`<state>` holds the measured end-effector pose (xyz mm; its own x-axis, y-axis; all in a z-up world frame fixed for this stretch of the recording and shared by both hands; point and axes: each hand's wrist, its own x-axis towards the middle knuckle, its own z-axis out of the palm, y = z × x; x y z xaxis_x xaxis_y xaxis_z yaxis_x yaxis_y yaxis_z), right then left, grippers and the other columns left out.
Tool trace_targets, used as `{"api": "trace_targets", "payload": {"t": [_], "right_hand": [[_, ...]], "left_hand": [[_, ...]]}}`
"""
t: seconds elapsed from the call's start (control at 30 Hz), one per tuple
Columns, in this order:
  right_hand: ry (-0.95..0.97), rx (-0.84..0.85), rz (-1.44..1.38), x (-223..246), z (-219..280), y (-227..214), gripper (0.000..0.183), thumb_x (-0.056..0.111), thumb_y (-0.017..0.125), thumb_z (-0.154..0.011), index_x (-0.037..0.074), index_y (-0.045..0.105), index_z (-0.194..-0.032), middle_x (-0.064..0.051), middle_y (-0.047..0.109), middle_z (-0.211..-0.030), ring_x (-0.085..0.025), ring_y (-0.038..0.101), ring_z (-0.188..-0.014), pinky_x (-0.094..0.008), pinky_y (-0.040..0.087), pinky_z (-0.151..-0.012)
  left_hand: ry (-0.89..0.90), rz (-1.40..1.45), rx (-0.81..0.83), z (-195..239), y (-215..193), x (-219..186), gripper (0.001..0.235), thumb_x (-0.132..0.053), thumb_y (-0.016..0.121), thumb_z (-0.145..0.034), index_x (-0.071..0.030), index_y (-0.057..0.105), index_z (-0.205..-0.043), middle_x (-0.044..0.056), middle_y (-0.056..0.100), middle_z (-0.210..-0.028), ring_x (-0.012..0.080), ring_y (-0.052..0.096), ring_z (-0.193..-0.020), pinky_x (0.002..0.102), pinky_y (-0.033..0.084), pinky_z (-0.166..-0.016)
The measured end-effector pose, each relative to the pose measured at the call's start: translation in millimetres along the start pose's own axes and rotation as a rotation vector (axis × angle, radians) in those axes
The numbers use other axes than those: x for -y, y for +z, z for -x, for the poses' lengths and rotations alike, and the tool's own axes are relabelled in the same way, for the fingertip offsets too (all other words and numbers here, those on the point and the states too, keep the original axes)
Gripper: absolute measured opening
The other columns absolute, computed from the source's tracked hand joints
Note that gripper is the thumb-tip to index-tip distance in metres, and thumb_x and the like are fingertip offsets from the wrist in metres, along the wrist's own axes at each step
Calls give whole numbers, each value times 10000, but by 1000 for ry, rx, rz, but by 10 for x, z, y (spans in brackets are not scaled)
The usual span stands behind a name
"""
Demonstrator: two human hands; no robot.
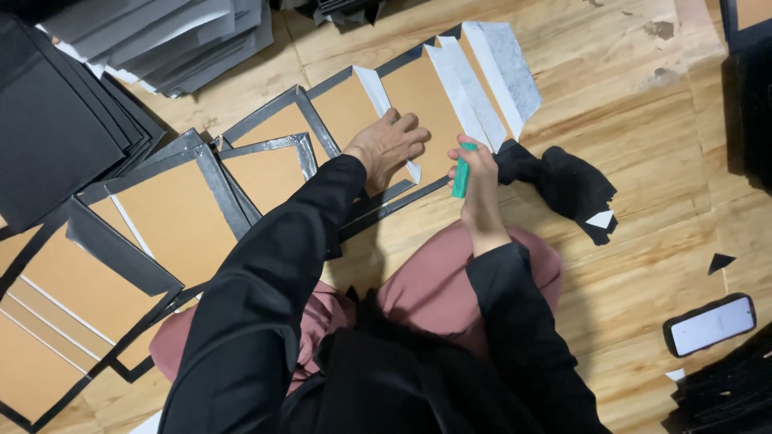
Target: Using a small hand tool to press down the edges or adhesive strips on cardboard folder components to ensure proper finishing.
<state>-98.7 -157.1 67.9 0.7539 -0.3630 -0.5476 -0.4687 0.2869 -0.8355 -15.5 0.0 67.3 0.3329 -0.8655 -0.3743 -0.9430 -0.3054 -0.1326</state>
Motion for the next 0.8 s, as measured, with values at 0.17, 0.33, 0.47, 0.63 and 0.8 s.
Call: {"api": "trace_targets", "payload": {"t": [0.17, 0.33, 0.47, 0.63, 0.8], "right_hand": [[-43, -30, -89, -274, -232, -202, 574, 299, 503, -710, 11, 468, -1206, -154, 600, -958, -177, 566, -670, -267, 458, -539], [-104, 84, -13, -453, -326, -244, 583, 157, 436, -774, 31, 340, -1335, -176, 518, -1185, -234, 560, -957, -322, 479, -767], [-352, 118, 287, -396, -255, -75, 528, -45, 527, -795, 49, 428, -1305, -55, 516, -998, -134, 558, -865, -224, 516, -621], [-776, 186, 902, -629, -690, 382, 361, 142, 649, -777, 127, 592, -1132, -56, 516, -918, -220, 554, -835, -309, 510, -715], [-1012, 261, 1307, -424, -1042, 1137, 286, 96, 602, -781, 166, 603, -1058, -22, 481, -779, -227, 512, -805, -338, 445, -731]], "left_hand": [[-120, -45, -250, 87, 272, -60, 699, -428, 663, -507, -183, 372, -1095, -11, 462, -1023, 173, 456, -985, 413, 284, -937], [-220, 126, -399, 410, 490, -317, 632, -302, 581, -673, -143, 373, -1248, 55, 376, -1218, 249, 343, -1165, 450, 246, -977], [-273, 266, -649, 424, 837, -409, 548, -213, 415, -807, -141, 363, -1348, 106, 376, -1363, 284, 330, -1275, 503, 246, -1016], [-261, 258, -900, 326, 1138, -437, 355, -265, 258, -912, -140, 513, -1124, 102, 493, -1144, 290, 463, -1112, 462, 353, -921], [-274, 233, -1023, 324, 1182, -397, 481, -330, 95, -957, -127, 531, -969, 79, 502, -954, 261, 524, -988, 382, 407, -841]]}}
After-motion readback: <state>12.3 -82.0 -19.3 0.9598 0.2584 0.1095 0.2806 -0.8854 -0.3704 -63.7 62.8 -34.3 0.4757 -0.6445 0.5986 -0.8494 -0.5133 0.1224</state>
